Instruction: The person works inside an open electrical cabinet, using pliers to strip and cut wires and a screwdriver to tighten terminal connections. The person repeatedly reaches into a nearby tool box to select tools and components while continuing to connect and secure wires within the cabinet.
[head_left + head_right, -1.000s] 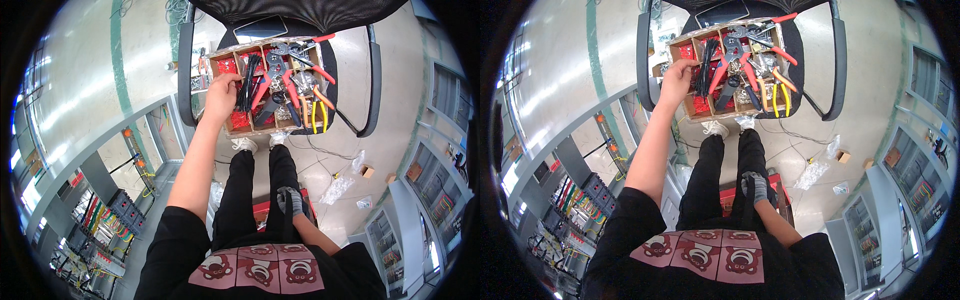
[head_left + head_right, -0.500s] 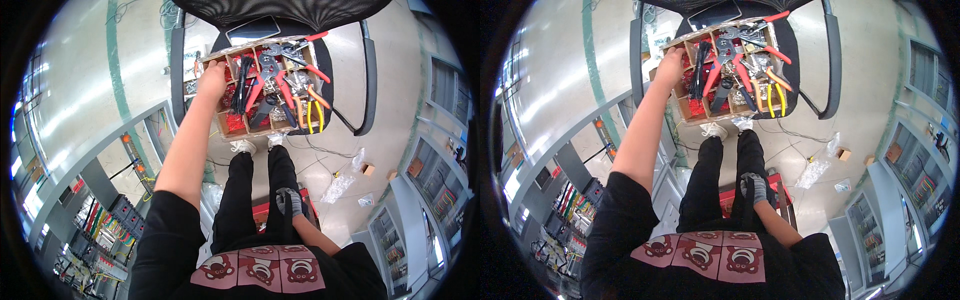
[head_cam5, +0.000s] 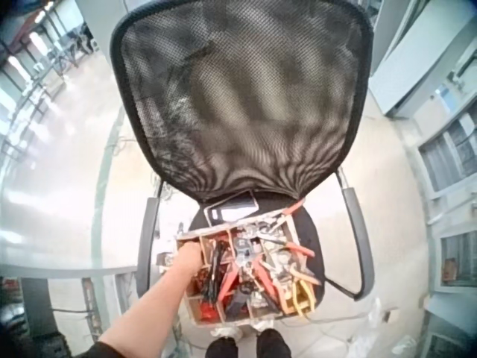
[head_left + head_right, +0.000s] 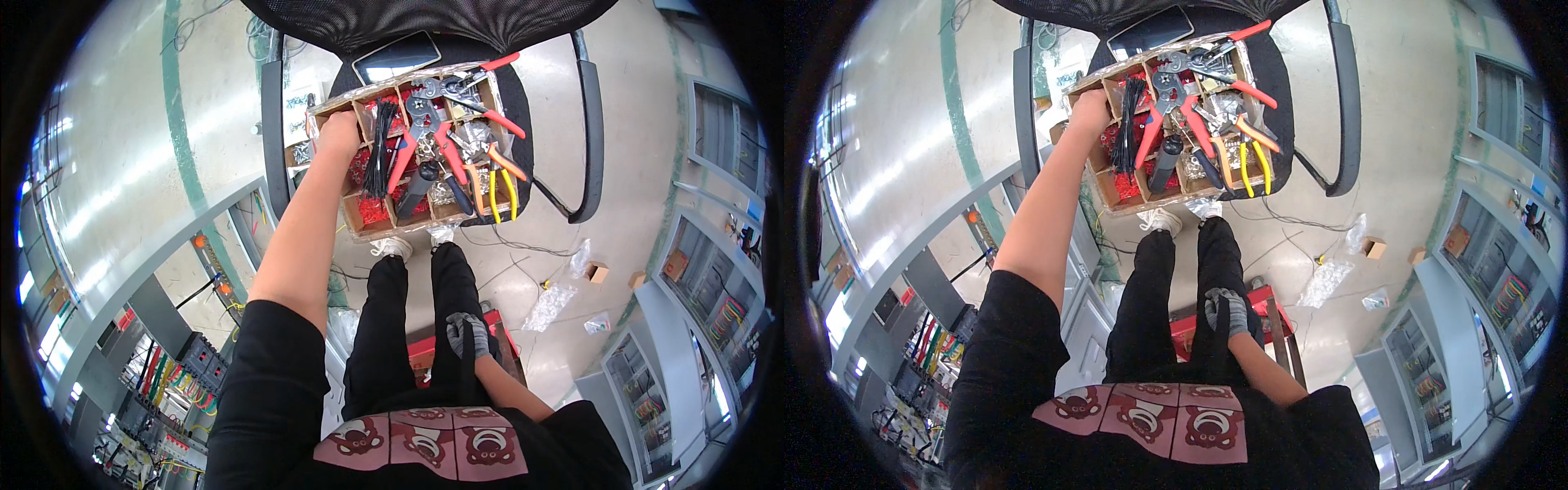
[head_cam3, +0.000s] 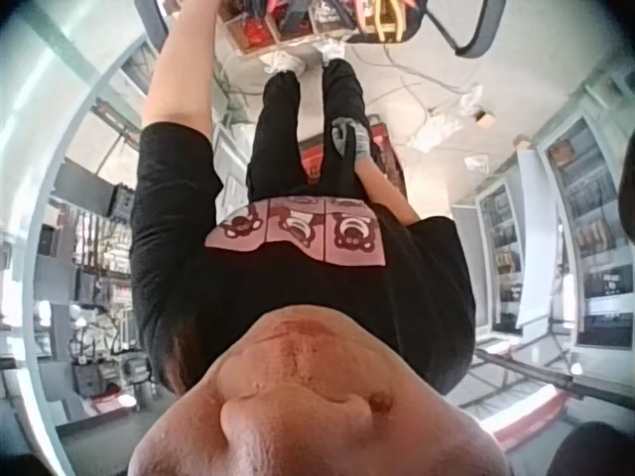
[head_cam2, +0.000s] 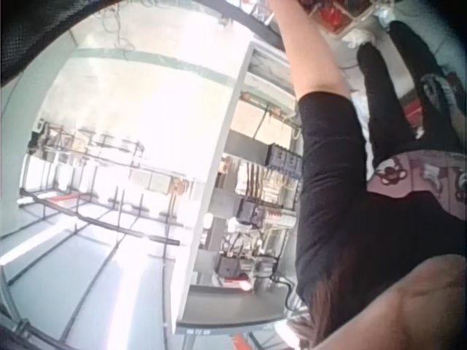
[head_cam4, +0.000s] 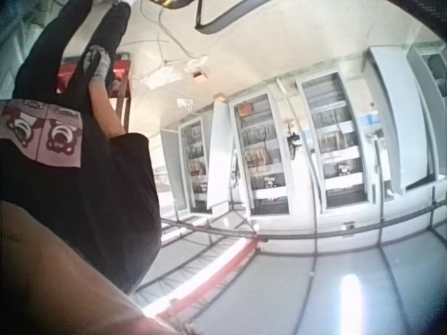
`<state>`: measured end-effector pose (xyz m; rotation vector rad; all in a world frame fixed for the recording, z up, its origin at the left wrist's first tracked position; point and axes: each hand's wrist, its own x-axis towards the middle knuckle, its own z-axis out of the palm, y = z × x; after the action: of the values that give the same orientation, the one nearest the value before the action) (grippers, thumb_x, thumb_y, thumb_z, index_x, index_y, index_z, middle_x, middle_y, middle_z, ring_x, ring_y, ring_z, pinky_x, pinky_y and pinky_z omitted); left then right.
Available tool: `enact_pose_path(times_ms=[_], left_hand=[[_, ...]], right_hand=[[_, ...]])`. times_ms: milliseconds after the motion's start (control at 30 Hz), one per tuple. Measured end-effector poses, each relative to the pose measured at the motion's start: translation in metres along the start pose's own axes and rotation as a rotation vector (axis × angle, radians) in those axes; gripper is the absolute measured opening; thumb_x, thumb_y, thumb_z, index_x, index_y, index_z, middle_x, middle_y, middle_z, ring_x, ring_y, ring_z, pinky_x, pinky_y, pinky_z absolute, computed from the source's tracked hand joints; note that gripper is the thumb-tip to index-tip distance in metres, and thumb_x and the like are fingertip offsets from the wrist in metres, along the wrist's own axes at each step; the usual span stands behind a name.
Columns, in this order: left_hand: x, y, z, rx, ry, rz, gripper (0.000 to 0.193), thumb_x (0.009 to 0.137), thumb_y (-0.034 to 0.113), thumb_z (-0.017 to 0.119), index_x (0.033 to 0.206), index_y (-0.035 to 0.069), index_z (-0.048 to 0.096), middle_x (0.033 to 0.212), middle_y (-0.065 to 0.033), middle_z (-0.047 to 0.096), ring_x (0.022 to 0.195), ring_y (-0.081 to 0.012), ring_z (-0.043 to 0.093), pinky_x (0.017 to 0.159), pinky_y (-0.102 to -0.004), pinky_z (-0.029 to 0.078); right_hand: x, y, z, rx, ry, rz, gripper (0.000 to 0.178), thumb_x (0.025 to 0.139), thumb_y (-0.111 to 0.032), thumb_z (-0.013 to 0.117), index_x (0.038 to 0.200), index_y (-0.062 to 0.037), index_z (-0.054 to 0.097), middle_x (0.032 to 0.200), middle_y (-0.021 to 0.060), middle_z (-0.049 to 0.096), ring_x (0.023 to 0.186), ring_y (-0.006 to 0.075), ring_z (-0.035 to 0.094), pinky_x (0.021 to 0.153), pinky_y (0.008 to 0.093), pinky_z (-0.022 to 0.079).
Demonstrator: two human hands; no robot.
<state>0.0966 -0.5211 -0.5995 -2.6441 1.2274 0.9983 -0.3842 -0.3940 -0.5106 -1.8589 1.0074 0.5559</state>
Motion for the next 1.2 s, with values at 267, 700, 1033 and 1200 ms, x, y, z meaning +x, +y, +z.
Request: enact_pose_path(times_ms=[267, 700, 1033, 1200], left_hand=[[-0.028, -0.003, -0.001, -0.169, 0.344, 0.050, 0.028, 0.082, 0.003, 0.049, 0.106, 0.006, 0.064, 0.097, -0.0177, 0.065, 0.092, -0.0344, 0.064, 0.080, -0.0440, 0.050], [-0.055, 0.000, -0.019, -1.890, -0.036, -0.185, 0.019, 0.097, 0.015, 0.047, 0.099, 0.000, 0.057, 0.085, -0.0066, 0.062, 0.076, -0.0130, 0.058, 0.072, -0.0253, 0.050], [-0.075, 0.030, -0.036, -1.903, -0.159, -0.122, 0.018, 0.096, 0.020, 0.050, 0.093, 0.004, 0.057, 0.067, 0.0037, 0.043, 0.051, -0.0048, 0.034, 0.046, -0.0209, 0.028], [-0.071, 0.050, -0.031, -1.034, -0.048, -0.002, 0.024, 0.090, 0.010, 0.044, 0.104, 0.000, 0.059, 0.067, -0.0044, 0.055, 0.053, -0.0181, 0.051, 0.049, -0.0321, 0.040]], right_hand=[[0.003, -0.002, 0.002, 0.016, -0.002, -0.023, 0.019, 0.077, -0.015, 0.057, 0.093, -0.0076, 0.064, 0.093, 0.0147, 0.065, 0.089, 0.0335, 0.060, 0.082, 0.0425, 0.047], [0.003, -0.001, 0.005, -0.004, -0.023, -0.012, 0.020, 0.078, -0.018, 0.056, 0.094, -0.0091, 0.064, 0.093, 0.0142, 0.065, 0.089, 0.0331, 0.061, 0.082, 0.0419, 0.048], [0.002, 0.016, 0.023, 0.054, -0.010, 0.012, 0.018, 0.078, -0.019, 0.056, 0.091, -0.0098, 0.064, 0.093, 0.0138, 0.065, 0.089, 0.0330, 0.061, 0.082, 0.0425, 0.048], [-0.001, 0.015, 0.021, 0.038, 0.031, -0.036, 0.017, 0.077, -0.018, 0.056, 0.089, -0.0106, 0.065, 0.093, 0.0128, 0.066, 0.088, 0.0334, 0.061, 0.081, 0.0430, 0.048]])
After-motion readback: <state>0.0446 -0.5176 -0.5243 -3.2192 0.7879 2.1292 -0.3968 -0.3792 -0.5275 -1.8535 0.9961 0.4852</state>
